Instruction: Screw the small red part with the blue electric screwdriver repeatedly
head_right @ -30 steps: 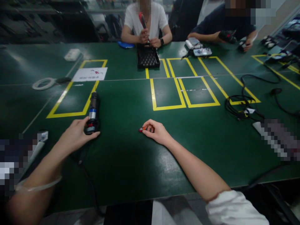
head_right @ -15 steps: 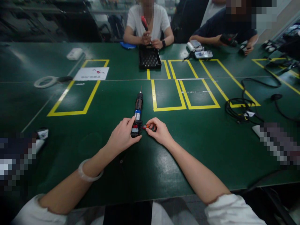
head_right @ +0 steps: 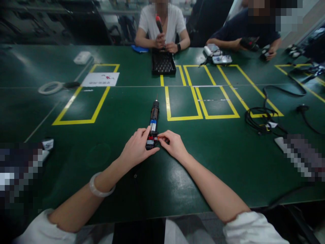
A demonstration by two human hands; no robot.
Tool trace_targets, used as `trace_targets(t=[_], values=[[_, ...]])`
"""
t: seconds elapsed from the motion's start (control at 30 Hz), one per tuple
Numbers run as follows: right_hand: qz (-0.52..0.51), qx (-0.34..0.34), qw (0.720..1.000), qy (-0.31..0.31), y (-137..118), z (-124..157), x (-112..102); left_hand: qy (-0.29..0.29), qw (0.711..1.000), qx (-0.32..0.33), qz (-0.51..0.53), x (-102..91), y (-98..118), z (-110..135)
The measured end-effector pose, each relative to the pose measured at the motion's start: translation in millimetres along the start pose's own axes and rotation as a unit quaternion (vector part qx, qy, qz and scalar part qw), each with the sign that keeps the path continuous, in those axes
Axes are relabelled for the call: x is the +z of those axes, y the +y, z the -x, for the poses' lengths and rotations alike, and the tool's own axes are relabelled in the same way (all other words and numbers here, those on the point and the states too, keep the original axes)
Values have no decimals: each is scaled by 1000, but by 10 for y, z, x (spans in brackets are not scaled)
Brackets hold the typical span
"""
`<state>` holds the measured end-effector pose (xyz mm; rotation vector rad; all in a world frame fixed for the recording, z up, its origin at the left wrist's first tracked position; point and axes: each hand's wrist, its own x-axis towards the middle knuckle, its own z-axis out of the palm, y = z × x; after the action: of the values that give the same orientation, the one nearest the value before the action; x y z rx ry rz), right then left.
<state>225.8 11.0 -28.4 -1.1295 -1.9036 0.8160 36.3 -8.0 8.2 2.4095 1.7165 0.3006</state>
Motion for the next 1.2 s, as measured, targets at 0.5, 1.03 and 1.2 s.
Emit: trace_targets(t=[0.5, 1.03, 1.2], values=[[-105, 56, 993, -7, 38, 26, -11, 21, 994, -41, -96, -41, 100, -167], [-95, 52, 994, -32, 10, 20, -40, -26, 969, -109, -218, -509, -981, 309], [-81, 53, 994, -42, -4, 9, -47, -17, 945, -153, -290, -678, -1489, 492]])
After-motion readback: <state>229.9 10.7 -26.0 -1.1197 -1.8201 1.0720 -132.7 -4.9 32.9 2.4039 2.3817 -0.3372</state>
